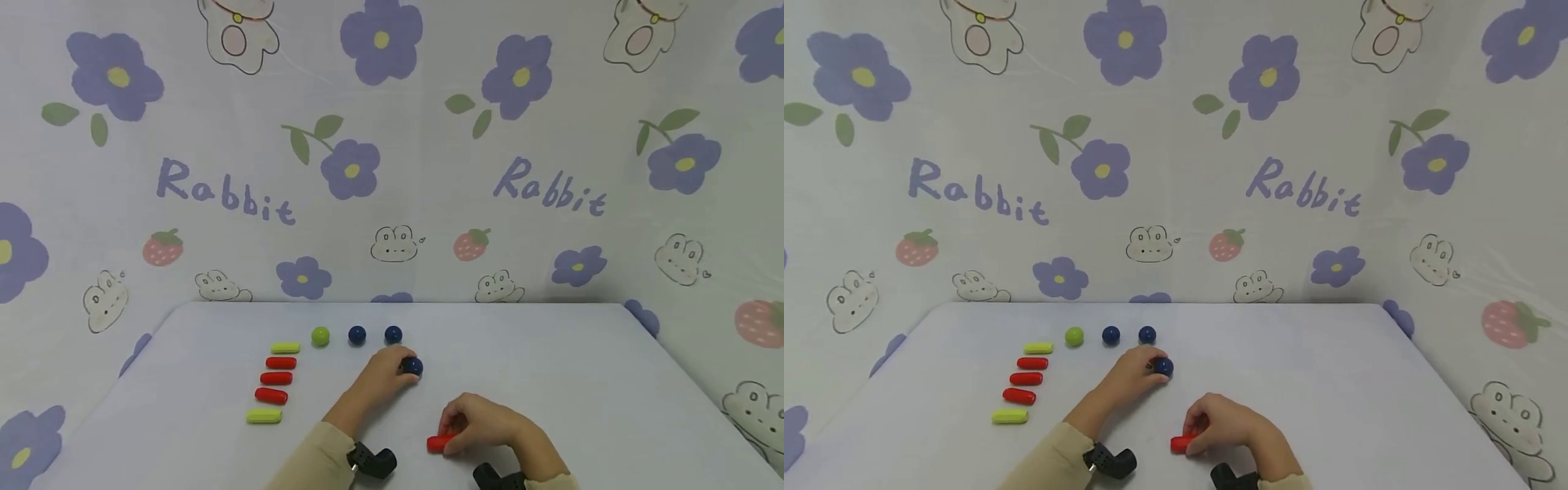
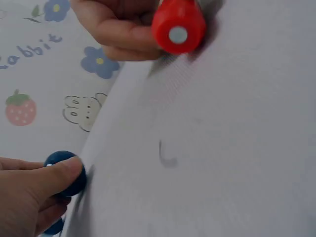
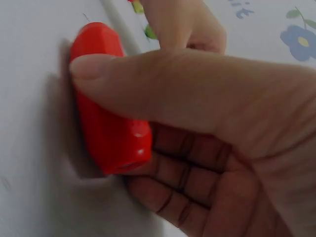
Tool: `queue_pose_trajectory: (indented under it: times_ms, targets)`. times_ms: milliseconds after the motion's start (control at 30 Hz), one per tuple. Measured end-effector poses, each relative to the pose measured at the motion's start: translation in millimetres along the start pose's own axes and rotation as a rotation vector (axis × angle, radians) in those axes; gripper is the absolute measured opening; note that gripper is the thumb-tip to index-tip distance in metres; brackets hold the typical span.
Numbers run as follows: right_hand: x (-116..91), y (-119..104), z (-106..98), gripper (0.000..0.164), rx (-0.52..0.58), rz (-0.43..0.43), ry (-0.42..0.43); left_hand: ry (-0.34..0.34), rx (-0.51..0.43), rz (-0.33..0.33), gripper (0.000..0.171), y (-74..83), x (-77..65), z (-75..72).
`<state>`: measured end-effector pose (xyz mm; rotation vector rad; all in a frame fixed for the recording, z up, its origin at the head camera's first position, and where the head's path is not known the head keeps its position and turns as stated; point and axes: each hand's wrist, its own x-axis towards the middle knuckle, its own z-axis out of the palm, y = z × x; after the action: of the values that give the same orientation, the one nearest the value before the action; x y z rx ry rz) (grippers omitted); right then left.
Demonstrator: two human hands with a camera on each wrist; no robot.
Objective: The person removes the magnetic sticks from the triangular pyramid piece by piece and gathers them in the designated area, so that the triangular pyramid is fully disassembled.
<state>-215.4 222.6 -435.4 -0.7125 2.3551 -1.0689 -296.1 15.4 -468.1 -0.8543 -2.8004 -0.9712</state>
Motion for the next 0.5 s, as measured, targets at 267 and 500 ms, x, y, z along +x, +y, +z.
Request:
queue_pose_trajectory:
  times_ms: [267, 500]
  targets:
    - [-14, 11, -17, 0.014, 0.005, 0.012, -0.021, 0.139, -0.061, -0.083, 0.037, 8.8, 33.5, 20.2]
    - [-19, 17, -19, 0.014, 0.076, 0.029, -0.042, 0.293, -0.216, -0.164, 0.038, 15.6, 42.7, 37.6]
